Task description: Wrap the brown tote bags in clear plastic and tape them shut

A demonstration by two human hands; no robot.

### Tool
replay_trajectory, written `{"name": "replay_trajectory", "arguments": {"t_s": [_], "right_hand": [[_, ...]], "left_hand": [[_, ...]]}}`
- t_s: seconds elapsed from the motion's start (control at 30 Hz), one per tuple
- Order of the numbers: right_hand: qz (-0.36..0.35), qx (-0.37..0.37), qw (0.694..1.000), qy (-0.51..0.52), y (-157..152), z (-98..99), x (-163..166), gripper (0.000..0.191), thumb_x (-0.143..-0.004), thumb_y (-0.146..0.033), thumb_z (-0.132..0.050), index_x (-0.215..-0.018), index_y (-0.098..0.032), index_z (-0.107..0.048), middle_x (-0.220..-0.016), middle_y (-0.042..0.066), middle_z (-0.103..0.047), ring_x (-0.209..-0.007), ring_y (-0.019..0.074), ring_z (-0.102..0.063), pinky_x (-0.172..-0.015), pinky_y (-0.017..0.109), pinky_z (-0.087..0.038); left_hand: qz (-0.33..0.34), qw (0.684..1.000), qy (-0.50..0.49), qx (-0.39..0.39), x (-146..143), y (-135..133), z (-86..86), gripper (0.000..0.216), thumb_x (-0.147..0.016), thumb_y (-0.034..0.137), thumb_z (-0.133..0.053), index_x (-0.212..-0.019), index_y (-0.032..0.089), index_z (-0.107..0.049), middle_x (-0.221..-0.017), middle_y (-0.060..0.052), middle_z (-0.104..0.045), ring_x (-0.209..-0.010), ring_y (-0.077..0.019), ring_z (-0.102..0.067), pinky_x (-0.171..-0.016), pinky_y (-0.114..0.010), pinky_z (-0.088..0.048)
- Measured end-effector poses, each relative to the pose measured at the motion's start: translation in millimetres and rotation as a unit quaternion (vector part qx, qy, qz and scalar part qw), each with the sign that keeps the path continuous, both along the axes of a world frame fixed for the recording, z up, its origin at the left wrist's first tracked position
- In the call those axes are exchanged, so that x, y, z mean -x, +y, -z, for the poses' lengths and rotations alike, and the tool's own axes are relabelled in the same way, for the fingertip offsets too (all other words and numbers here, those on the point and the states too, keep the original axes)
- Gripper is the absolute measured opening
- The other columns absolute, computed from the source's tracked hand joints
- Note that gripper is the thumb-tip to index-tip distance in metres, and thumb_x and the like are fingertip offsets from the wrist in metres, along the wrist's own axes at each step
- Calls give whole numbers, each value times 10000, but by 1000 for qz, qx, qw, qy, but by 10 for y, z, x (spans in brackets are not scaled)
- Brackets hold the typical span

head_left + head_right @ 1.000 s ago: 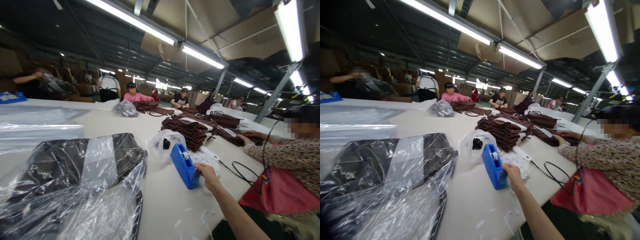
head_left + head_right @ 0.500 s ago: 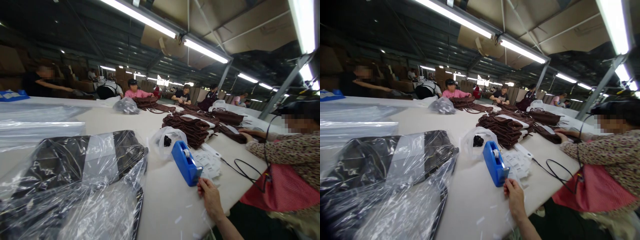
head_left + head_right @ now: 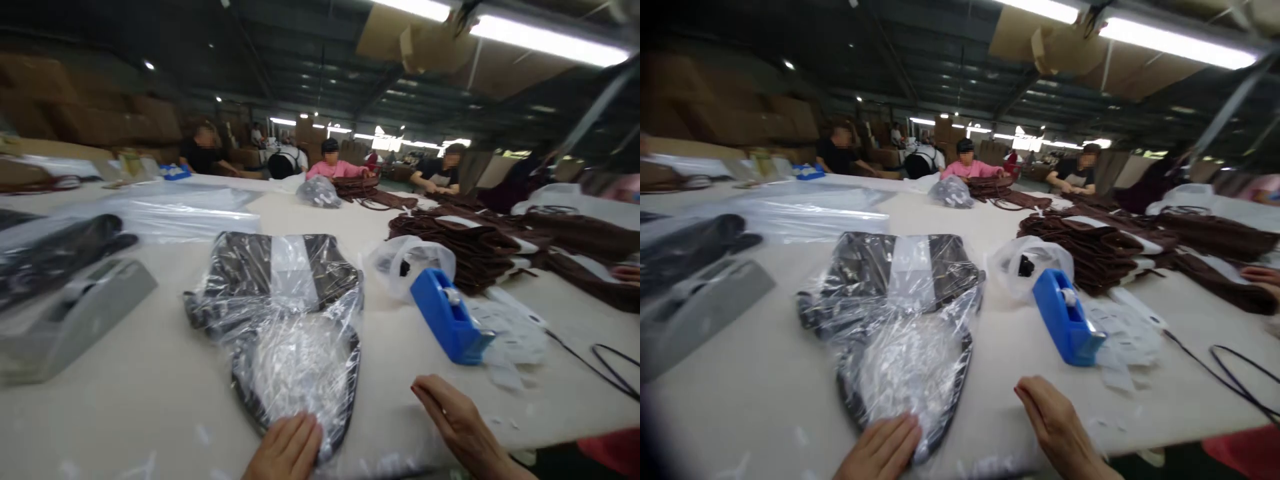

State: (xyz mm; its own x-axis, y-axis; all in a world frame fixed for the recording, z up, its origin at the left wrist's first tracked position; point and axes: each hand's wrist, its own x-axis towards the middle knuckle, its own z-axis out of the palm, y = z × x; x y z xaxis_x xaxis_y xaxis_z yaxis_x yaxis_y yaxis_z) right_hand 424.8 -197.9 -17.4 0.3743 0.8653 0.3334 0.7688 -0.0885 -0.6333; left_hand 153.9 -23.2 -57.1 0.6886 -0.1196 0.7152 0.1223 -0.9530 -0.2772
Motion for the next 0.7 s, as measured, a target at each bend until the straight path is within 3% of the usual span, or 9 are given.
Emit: {"name": "replay_trajectory", "arguments": {"t_s": [0.13, 0.23, 0.33, 0.5, 0.7], "right_hand": [[-198, 92, 975, 26, 513, -457, 567, 225, -929, -313, -391, -810, -205, -549, -735, 1, -559, -680, 123, -530, -630, 222, -404], [-272, 123, 952, 74, 902, -607, 878, 213, -908, -305, -430, -787, -186, -558, -717, -11, -567, -672, 112, -522, -627, 208, -387], [-278, 174, 941, 87, 1233, -482, 1003, 187, -861, -265, -491, -724, -166, -570, -644, -21, -561, -610, 103, -502, -564, 197, -350], [-223, 248, 942, -26, 1480, -186, 1057, 193, -834, -276, -529, -704, -167, -621, -641, 4, -618, -603, 118, -528, -547, 213, -311], [-171, 302, 936, -56, 1624, -203, 1177, 151, -759, -289, -611, -672, -184, -675, -657, 22, -665, -610, 135, -569, -530, 219, -309]], "left_hand": [[-29, 997, 42, 56, 55, -112, -172, 363, -910, 182, -272, -1057, 148, -602, -1020, -20, -662, -1008, -142, -545, -870, -276, -416], [-41, 994, 54, 85, 71, -175, -203, 339, -902, 176, -298, -1079, 142, -584, -1043, -19, -655, -1017, -143, -545, -880, -286, -431], [-39, 993, 49, 97, 70, -192, -185, 337, -896, 165, -301, -1070, 131, -588, -1023, -27, -662, -992, -150, -564, -872, -293, -447], [-42, 992, 54, 105, 69, -169, -166, 333, -892, 171, -313, -1089, 131, -578, -1021, -35, -661, -983, -160, -571, -856, -295, -461], [-23, 988, 34, 146, 43, -171, -63, 321, -880, 155, -329, -1090, 111, -568, -997, -65, -652, -960, -173, -569, -848, -316, -472]]}}
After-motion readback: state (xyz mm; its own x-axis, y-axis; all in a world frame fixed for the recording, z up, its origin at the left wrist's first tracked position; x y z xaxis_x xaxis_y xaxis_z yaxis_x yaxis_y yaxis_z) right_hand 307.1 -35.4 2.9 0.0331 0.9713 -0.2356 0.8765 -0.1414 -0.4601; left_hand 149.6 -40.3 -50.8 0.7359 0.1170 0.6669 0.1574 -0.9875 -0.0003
